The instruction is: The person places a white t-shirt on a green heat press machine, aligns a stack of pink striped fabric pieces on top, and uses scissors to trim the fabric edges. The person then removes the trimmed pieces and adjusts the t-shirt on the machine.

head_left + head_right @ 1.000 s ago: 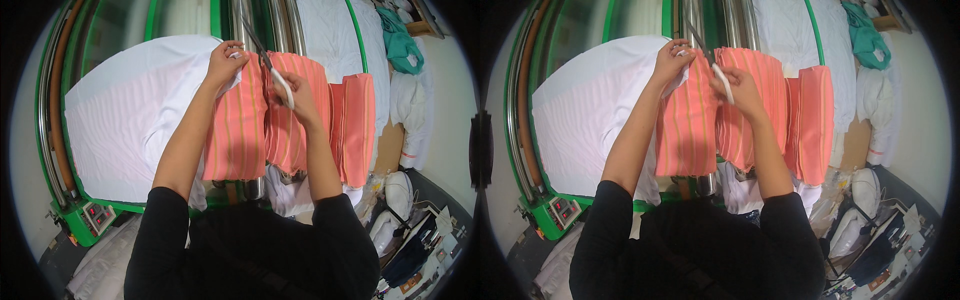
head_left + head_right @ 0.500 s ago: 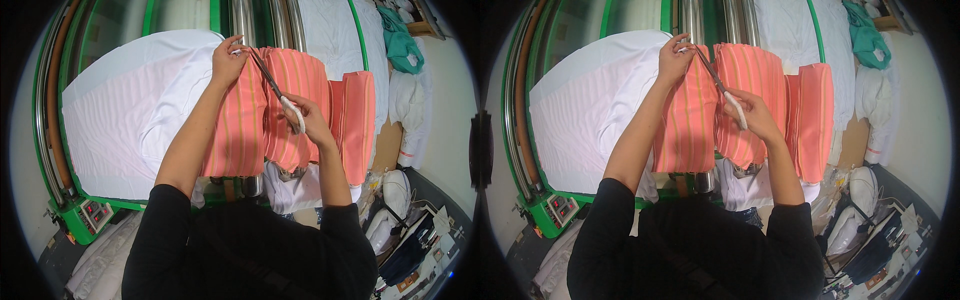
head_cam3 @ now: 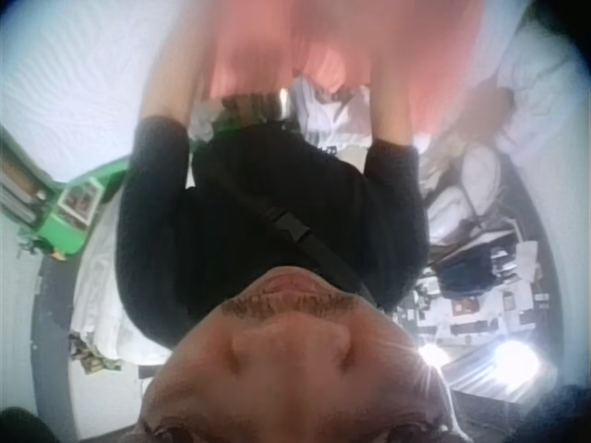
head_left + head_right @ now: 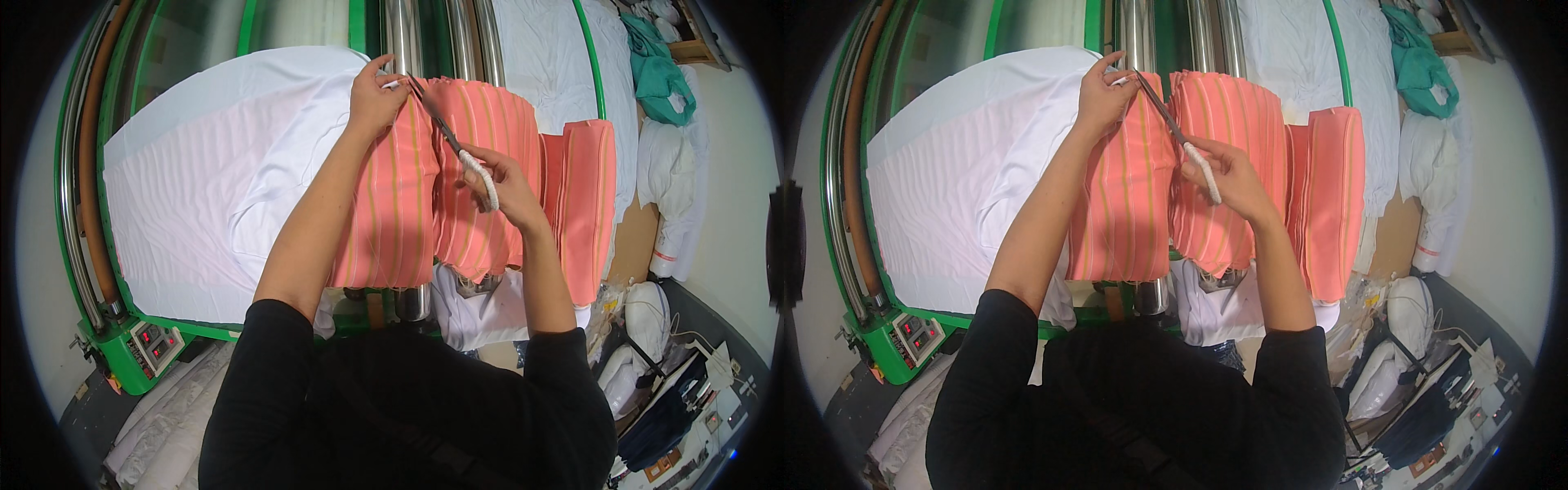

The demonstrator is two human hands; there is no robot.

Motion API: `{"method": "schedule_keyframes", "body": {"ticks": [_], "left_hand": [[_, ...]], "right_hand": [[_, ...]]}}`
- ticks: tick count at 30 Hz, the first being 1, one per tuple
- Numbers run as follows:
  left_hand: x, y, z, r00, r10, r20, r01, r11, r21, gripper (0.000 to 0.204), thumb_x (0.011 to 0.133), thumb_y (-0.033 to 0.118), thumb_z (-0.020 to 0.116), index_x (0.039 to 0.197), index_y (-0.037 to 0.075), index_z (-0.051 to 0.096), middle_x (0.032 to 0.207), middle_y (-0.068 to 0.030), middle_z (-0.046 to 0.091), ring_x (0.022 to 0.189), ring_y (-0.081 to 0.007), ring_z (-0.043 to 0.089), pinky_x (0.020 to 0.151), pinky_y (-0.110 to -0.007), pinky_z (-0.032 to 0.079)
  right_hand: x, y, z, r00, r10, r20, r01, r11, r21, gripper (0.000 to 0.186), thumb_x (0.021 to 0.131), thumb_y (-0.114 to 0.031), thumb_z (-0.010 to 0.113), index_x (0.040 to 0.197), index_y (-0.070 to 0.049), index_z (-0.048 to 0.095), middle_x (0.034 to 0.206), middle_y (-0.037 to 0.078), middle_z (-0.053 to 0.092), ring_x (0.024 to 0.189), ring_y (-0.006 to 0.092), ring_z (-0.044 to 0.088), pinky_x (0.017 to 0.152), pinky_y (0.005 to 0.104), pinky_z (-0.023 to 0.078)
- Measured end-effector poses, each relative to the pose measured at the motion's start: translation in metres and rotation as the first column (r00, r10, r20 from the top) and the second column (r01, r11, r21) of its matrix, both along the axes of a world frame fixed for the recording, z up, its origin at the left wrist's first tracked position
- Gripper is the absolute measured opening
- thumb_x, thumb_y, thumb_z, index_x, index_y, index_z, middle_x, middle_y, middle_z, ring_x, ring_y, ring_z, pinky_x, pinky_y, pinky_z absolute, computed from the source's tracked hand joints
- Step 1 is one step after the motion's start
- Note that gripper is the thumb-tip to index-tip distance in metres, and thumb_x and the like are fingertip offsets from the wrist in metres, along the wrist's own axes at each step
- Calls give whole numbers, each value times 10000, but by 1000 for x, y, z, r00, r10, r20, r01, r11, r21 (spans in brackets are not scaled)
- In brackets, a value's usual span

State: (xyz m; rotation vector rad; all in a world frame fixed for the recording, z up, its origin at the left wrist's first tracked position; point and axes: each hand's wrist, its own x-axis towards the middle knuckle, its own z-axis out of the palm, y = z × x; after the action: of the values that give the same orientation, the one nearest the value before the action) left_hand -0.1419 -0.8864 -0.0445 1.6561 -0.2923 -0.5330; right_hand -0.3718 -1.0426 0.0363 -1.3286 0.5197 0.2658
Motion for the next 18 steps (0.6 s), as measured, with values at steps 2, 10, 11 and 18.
{"method": "schedule_keyframes", "body": {"ticks": [2,10,11,18], "left_hand": [[1,-1,3,999,17,-40,-18,1000,-22,718,882,-13,748,1519,-45,417,1155,-178,727,900,-137,706,745,-255,567],[8,2,4,997,-69,-43,71,997,38,864,879,-33,732,1603,-27,259,1211,-209,694,928,-166,715,765,-274,579],[9,2,4,995,-101,-14,102,993,63,875,879,-34,734,1607,-23,250,1215,-208,691,914,-160,713,756,-276,578],[4,4,10,994,-86,-65,88,996,26,884,876,-13,774,1608,9,279,1184,-203,703,724,-110,677,559,-243,522]], "right_hand": [[1,-9,-5,999,41,2,-41,999,-15,653,903,-199,840,1461,-5,561,937,33,727,663,57,607,579,229,498],[7,-15,-53,980,5,200,13,996,-89,753,803,-98,906,1471,-22,568,1051,29,677,881,93,661,789,260,569],[11,-11,-54,969,-5,245,31,994,-104,762,795,-109,915,1470,-27,571,976,2,673,839,83,653,724,240,571],[33,-4,-40,988,9,154,21,981,-195,784,792,-75,904,1473,27,529,1088,90,704,923,138,699,835,293,588]]}}
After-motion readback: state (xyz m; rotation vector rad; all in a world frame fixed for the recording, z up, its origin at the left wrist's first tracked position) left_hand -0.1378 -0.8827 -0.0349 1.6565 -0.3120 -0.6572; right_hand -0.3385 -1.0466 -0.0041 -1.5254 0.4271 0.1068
